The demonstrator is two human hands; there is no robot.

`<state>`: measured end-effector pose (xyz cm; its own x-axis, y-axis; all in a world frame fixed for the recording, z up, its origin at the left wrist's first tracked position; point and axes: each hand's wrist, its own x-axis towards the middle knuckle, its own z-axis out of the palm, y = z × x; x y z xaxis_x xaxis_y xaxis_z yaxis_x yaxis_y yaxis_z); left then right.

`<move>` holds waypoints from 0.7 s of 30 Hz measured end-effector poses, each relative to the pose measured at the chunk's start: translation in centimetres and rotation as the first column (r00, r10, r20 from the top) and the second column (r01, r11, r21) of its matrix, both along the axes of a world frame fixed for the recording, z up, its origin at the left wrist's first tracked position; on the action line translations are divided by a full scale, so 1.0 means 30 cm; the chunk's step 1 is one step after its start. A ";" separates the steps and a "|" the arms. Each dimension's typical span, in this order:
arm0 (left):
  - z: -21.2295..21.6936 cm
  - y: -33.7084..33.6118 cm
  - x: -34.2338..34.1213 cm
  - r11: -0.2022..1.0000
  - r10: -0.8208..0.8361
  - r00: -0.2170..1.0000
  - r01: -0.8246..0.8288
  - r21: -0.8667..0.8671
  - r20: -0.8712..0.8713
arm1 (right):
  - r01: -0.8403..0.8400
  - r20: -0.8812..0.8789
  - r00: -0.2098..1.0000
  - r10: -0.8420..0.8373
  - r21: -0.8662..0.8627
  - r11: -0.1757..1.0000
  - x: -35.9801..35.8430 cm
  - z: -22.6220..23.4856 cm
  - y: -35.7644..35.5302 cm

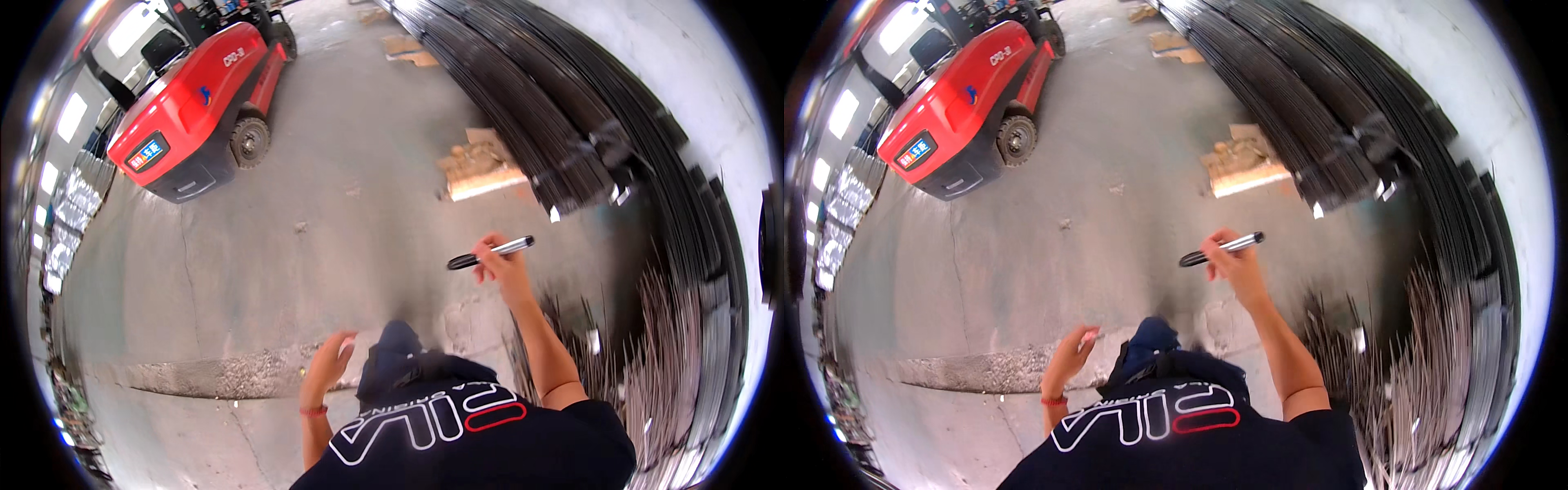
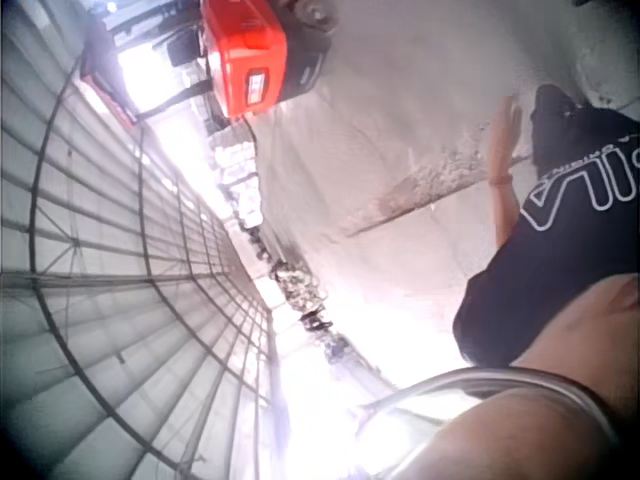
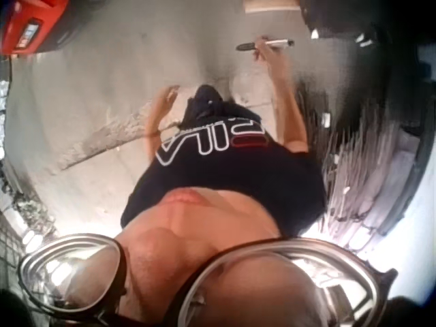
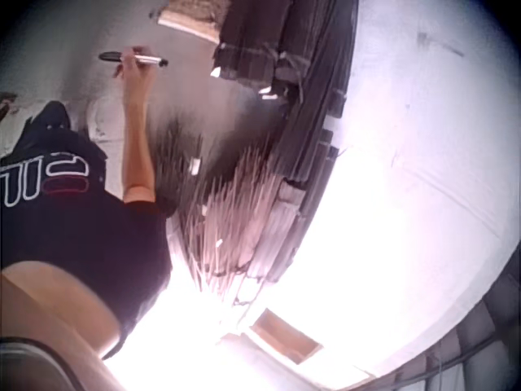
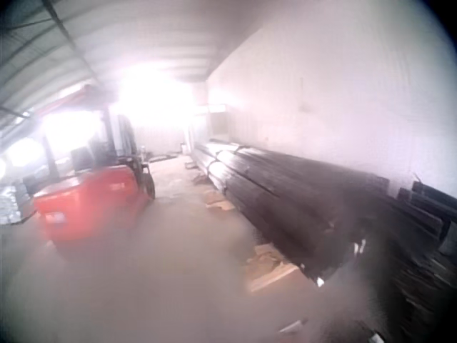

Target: The person secures a large plastic-wrapped package with clear tape and scissors, then retrieves a marker to write on a label attached to the package. They briefly walk to an office to retrieve the marker and return to the warehouse floor to complete the labeling.

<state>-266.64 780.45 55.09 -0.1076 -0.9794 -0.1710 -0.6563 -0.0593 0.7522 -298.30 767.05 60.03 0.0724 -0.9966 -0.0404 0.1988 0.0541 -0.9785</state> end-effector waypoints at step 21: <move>0.152 -2.805 0.353 0.852 -0.467 0.880 0.475 -0.220 0.091 | 0.376 0.149 0.902 -0.404 0.185 0.908 0.386 -0.254 -2.218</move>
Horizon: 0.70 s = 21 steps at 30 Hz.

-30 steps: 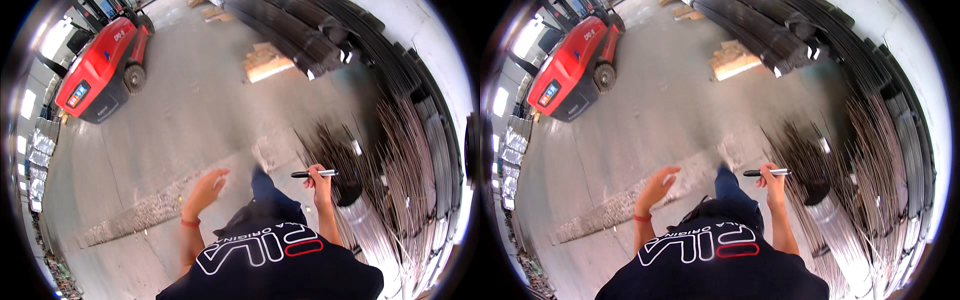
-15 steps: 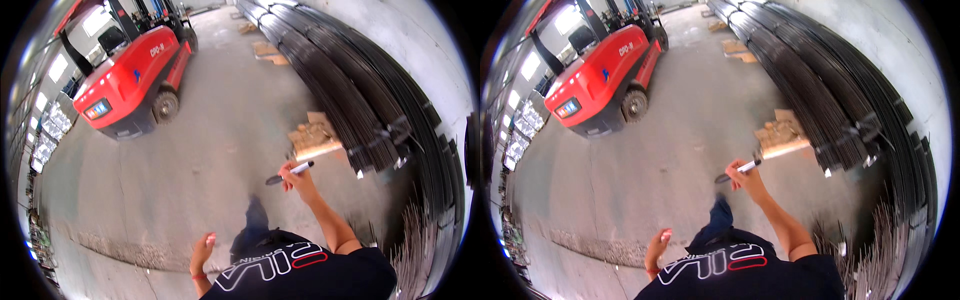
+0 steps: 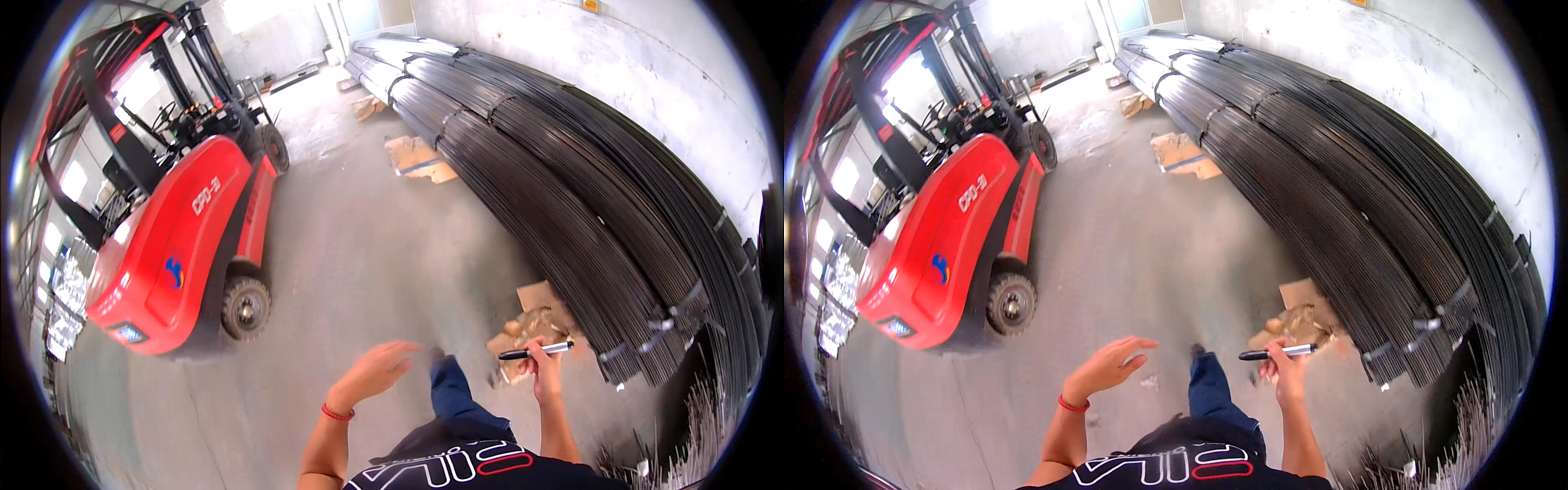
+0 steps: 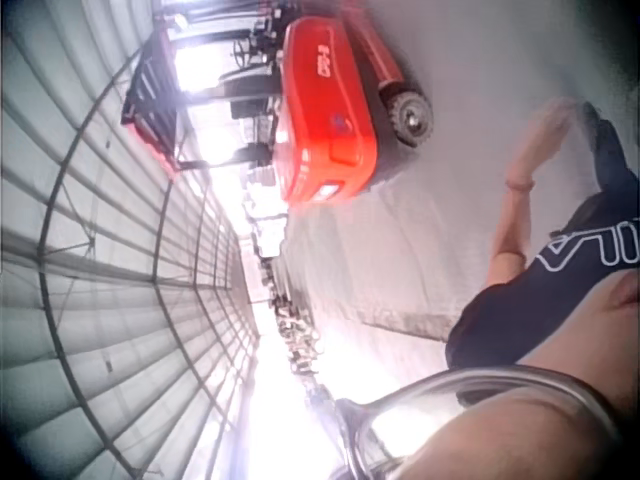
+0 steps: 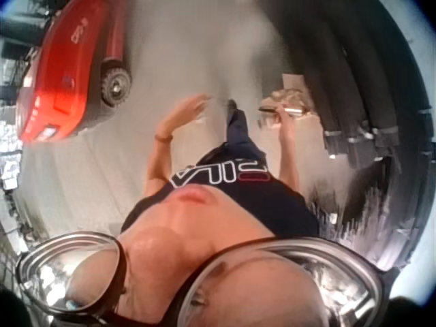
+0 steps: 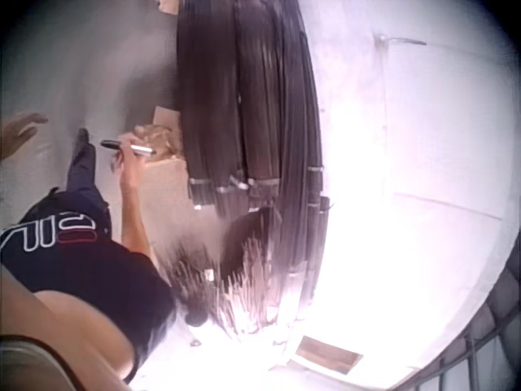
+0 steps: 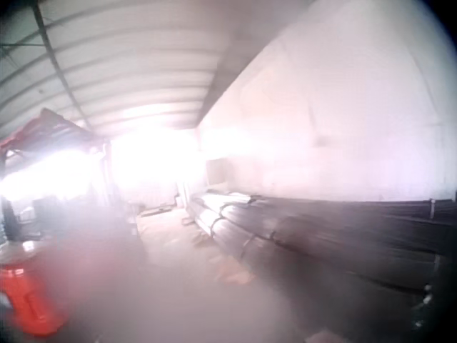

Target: The person secures a large plastic-wrapped package with clear tape and scissors, then retrieves a marker to write on a label attached to the package. They briefly walk to an office to retrieve the marker and return to the warehouse floor to complete the labeling.

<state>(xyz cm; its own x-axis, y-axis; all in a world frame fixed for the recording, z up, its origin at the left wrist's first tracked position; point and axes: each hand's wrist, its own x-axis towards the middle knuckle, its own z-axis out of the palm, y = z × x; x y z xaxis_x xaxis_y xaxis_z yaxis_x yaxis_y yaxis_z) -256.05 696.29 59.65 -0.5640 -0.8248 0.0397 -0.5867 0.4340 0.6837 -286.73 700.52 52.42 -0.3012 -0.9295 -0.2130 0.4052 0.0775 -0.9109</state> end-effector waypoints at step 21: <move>-0.331 -2.174 0.610 0.823 0.517 0.855 -0.510 0.250 0.045 | -0.673 0.017 0.737 0.676 -0.071 0.736 0.765 0.247 -2.638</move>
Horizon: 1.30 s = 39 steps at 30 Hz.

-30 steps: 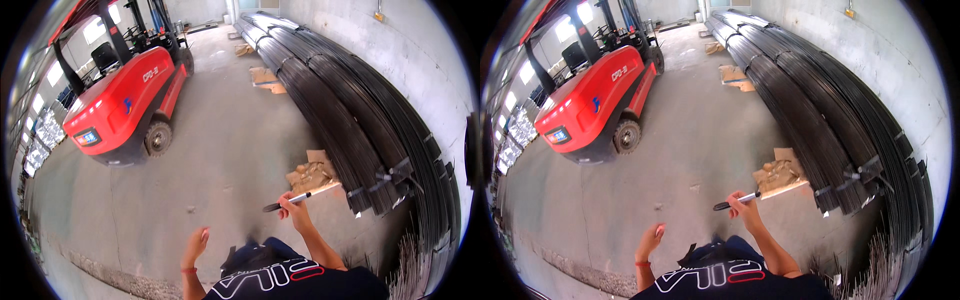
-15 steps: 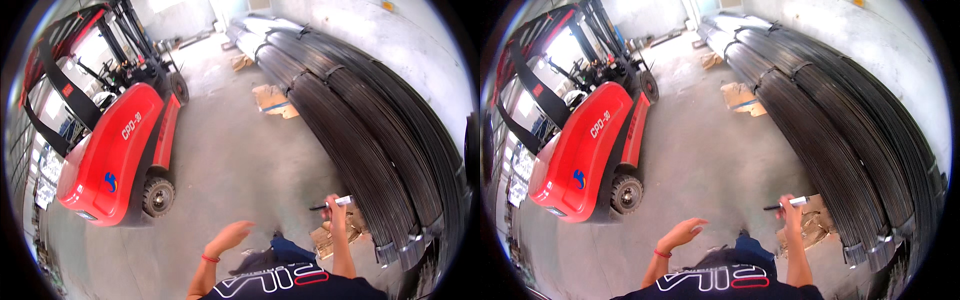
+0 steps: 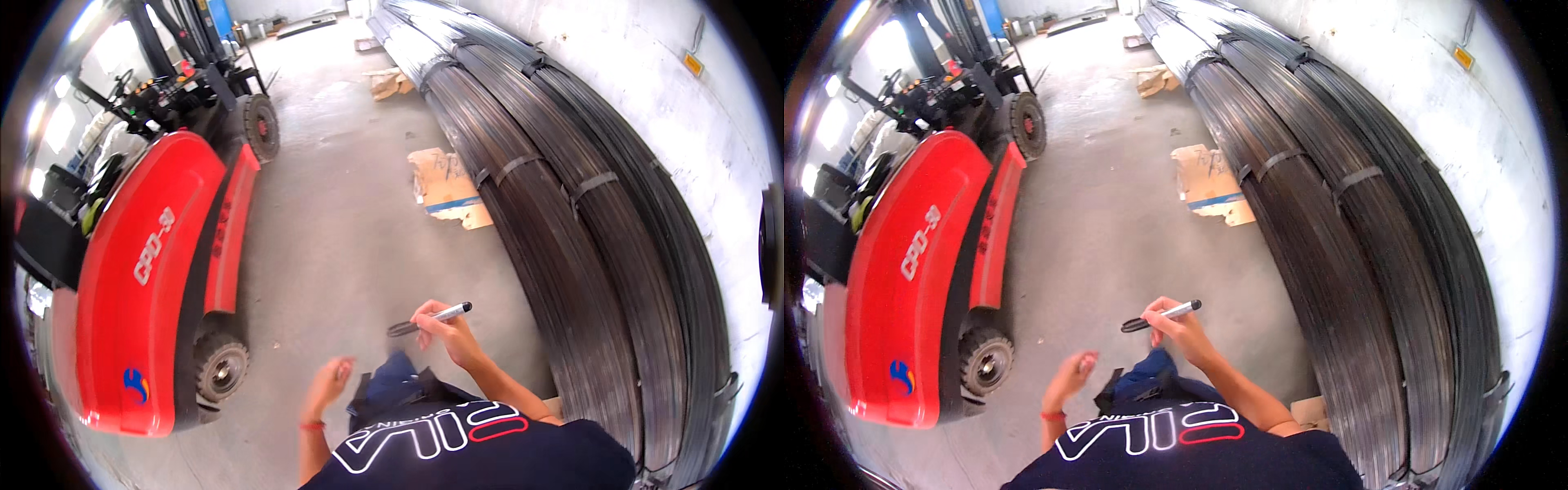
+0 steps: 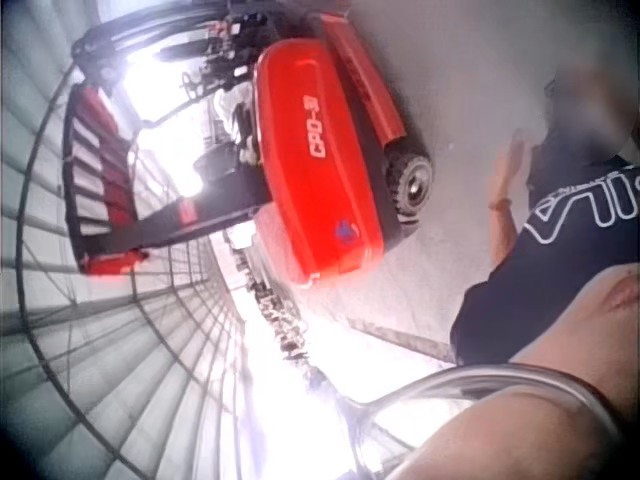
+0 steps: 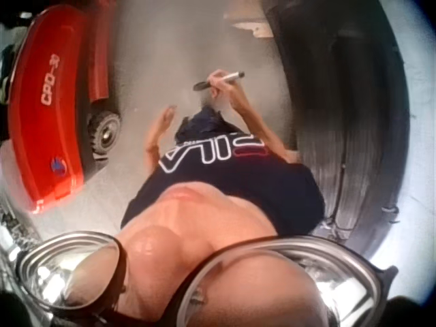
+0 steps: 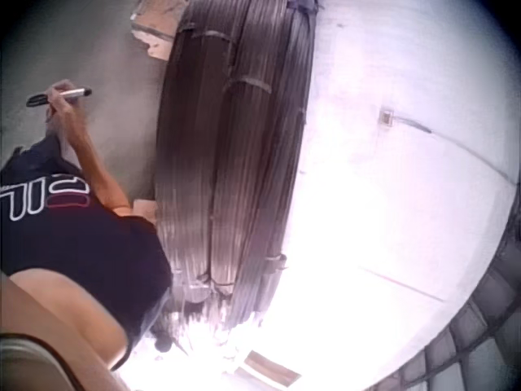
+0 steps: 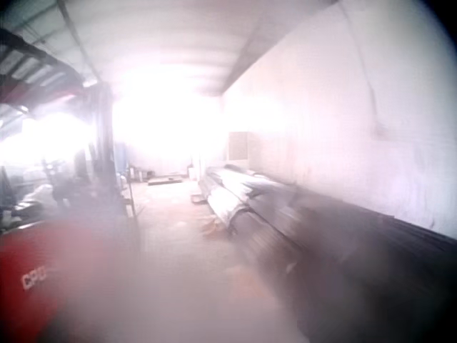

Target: The person secures a large plastic-wrapped package with clear tape and scissors, then retrieves a marker to write on a label attached to the package. They briefly walk to an office to retrieve the marker and return to the warehouse floor to complete the labeling.

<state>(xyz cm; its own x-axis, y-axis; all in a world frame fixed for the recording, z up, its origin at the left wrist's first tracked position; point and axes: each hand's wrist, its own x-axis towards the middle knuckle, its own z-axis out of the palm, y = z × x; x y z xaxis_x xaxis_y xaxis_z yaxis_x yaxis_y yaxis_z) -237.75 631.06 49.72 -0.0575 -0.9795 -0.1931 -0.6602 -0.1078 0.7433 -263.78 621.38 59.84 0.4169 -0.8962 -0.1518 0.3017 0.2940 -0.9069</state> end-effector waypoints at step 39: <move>0.393 -4.684 1.195 0.876 -0.299 0.917 0.374 -0.306 0.265 | 0.186 -0.096 0.976 -0.195 -0.098 0.978 1.152 0.068 -4.426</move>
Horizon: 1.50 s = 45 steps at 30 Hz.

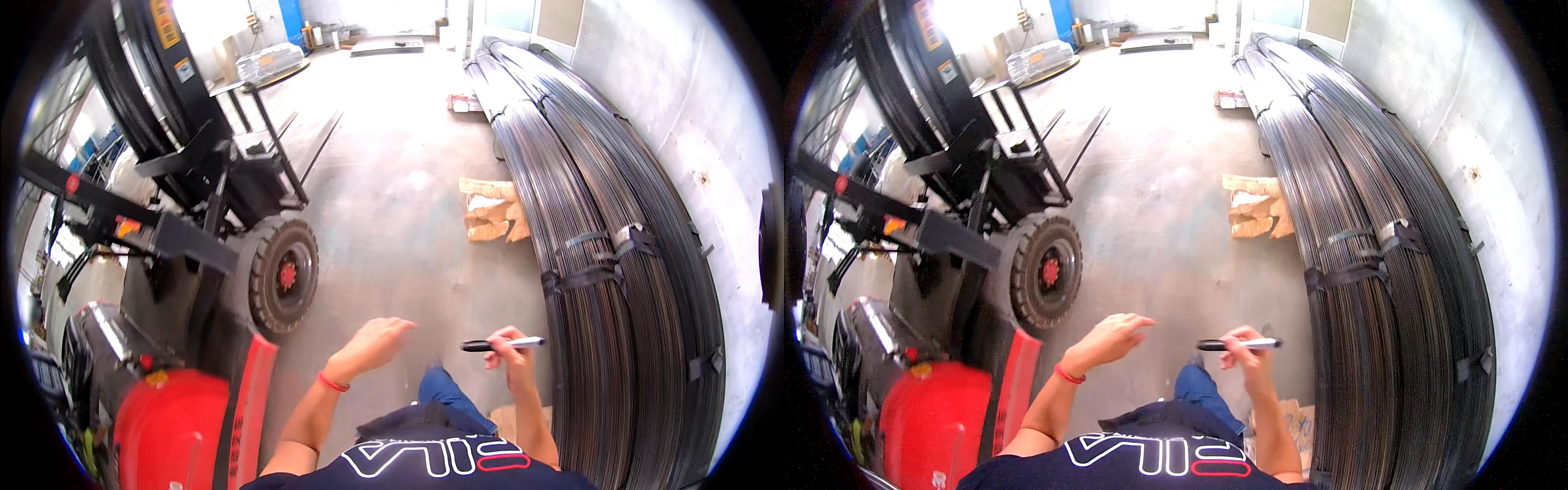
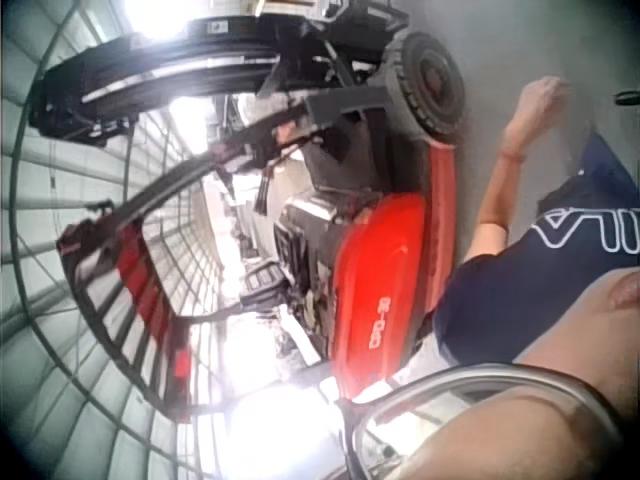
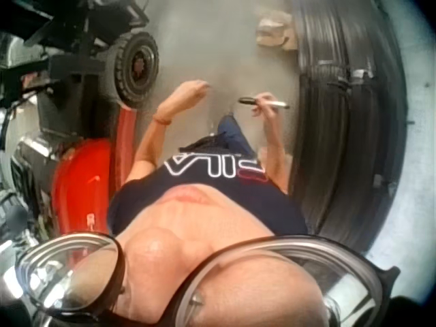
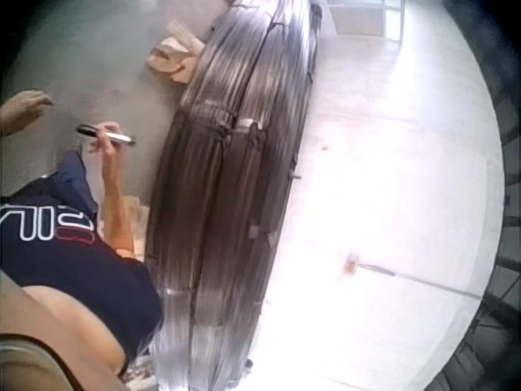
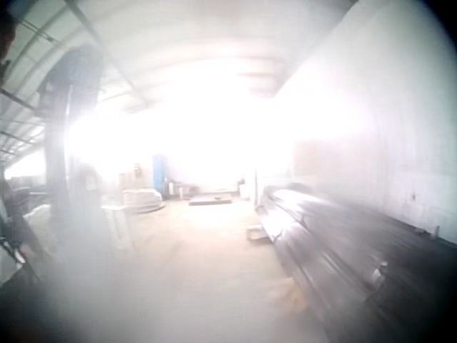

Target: The person secures a large plastic-wrapped package with clear tape and scissors, then retrieves a marker to write on a label attached to the package. They briefly walk to an office to retrieve the marker and return to the warehouse floor to complete the labeling.

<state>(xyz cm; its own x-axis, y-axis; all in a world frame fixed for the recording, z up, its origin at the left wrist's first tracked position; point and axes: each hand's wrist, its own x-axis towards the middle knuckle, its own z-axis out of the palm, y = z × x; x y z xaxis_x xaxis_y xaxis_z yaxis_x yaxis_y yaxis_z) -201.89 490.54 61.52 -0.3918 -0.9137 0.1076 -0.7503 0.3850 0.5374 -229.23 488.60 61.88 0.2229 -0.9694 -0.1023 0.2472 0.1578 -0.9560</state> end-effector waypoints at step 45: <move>-0.280 -4.864 2.285 0.934 0.289 0.919 -0.209 0.292 -0.269 | 0.053 0.103 0.994 -0.042 -0.114 0.992 2.223 -0.116 -5.097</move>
<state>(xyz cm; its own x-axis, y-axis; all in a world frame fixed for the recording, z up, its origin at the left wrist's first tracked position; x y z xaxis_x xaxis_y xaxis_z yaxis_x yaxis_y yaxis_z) -133.33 344.61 53.12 -0.1333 -0.9891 -0.0622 -0.5895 0.0286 0.8073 -162.53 335.69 58.41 0.1797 -0.9832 0.0326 0.3470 0.0323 -0.9373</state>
